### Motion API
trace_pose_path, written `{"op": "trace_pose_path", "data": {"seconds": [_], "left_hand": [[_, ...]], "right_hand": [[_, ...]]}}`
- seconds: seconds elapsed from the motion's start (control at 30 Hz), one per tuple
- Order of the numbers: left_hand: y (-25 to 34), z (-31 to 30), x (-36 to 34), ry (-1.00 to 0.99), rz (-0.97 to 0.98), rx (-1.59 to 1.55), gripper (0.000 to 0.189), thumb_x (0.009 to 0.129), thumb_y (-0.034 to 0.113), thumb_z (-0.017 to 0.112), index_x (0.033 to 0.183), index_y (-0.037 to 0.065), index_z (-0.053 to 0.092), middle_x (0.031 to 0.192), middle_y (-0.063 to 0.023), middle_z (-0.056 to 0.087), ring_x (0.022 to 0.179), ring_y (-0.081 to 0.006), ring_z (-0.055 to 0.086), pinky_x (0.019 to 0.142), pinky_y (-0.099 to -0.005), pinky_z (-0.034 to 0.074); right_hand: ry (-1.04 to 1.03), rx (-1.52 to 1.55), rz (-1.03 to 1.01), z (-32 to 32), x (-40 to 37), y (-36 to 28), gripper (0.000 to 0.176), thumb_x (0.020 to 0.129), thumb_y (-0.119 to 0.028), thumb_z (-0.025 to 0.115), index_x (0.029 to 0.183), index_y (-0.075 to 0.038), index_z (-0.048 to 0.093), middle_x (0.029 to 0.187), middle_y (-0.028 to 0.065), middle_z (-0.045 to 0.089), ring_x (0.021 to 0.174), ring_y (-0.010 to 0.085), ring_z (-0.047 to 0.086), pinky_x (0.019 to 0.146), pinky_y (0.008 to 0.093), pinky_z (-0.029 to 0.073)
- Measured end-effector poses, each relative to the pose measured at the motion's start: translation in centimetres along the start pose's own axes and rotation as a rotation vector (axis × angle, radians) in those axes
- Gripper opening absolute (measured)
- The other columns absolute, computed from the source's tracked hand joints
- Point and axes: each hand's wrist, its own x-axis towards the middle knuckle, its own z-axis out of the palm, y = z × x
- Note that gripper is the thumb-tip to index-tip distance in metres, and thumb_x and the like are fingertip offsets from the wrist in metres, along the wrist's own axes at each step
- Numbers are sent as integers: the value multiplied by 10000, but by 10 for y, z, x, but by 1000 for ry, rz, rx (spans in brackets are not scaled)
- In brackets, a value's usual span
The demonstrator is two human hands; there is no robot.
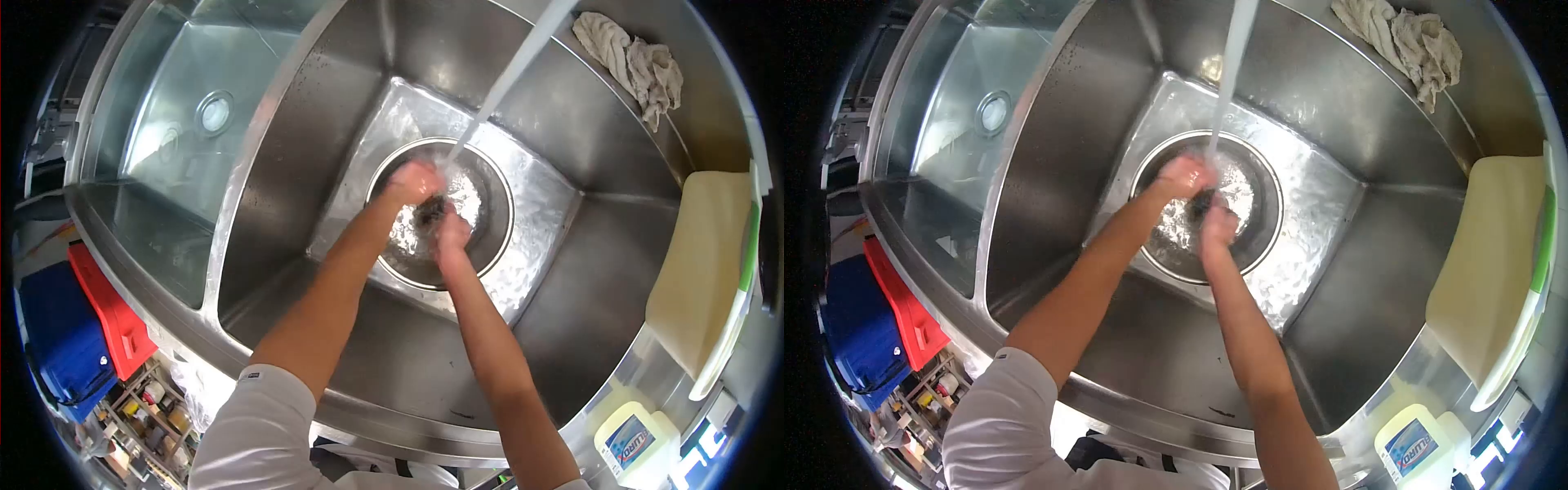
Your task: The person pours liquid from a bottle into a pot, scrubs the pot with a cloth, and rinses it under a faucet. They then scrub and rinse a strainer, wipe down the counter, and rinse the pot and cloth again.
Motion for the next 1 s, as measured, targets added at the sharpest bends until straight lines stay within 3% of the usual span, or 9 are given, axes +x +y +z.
{"op": "trace_pose_path", "data": {"seconds": [0.17,0.3,0.37,0.4,0.43,0.57,0.77,0.9,1.0], "left_hand": [[42,4,10,321,-1111,-415,303,785,312,583,954,85,690,856,-160,661,834,-310,652,753,-419,522],[116,42,24,116,-1202,-1148,440,738,335,562,1094,80,613,1144,-177,589,1117,-364,523,992,-422,381],[166,48,18,53,-1252,-1397,439,736,325,560,1094,77,612,1154,-182,578,1117,-366,515,993,-421,375],[194,49,15,-9,-1235,-1490,438,735,321,559,1094,75,612,1159,-185,572,1117,-367,510,993,-421,373],[216,51,8,-90,-1190,-1541,437,734,316,558,1094,74,611,1163,-187,567,1117,-368,506,994,-420,370],[277,48,-15,-390,-890,-1565,434,730,297,554,1094,67,609,1182,-198,544,1118,-373,490,995,-419,359],[167,-28,-3,59,-1025,-835,430,724,269,549,1093,57,607,1211,-213,511,1119,-379,464,997,-416,343],[84,-55,-1,352,-1193,-441,419,703,307,639,1054,79,631,1115,-191,585,1161,-348,496,998,-441,398],[8,-15,4,114,-987,-618,375,745,297,607,1041,69,633,1098,-208,586,1063,-373,573,907,-445,467]], "right_hand": [[238,-226,-347,-23,50,18,388,849,-334,567,921,37,657,899,259,658,876,403,637,806,448,483],[-86,-843,-388,-22,77,17,331,858,-288,586,840,40,621,831,208,659,830,336,641,765,393,519],[-436,1038,-28,13,148,84,259,877,-254,550,810,-5,579,730,147,604,721,310,606,694,374,530],[-227,918,-49,24,115,45,167,883,-183,475,825,-36,529,722,123,553,669,294,566,646,371,522],[-924,1279,-112,21,158,67,157,861,-107,405,887,-2,519,798,138,562,718,293,568,649,381,515],[-71,1040,60,26,93,-10,178,840,-97,449,799,47,545,767,169,575,659,305,601,609,420,564],[-41,533,-147,34,89,9,156,853,-139,476,797,-39,582,758,106,593,773,259,614,611,449,499],[-234,-734,-837,55,107,50,250,879,-260,468,896,-62,620,918,147,639,865,272,637,743,404,506],[-353,-1181,-1068,51,97,23,275,892,-306,458,946,-90,620,981,155,657,908,287,642,784,389,514]]}}
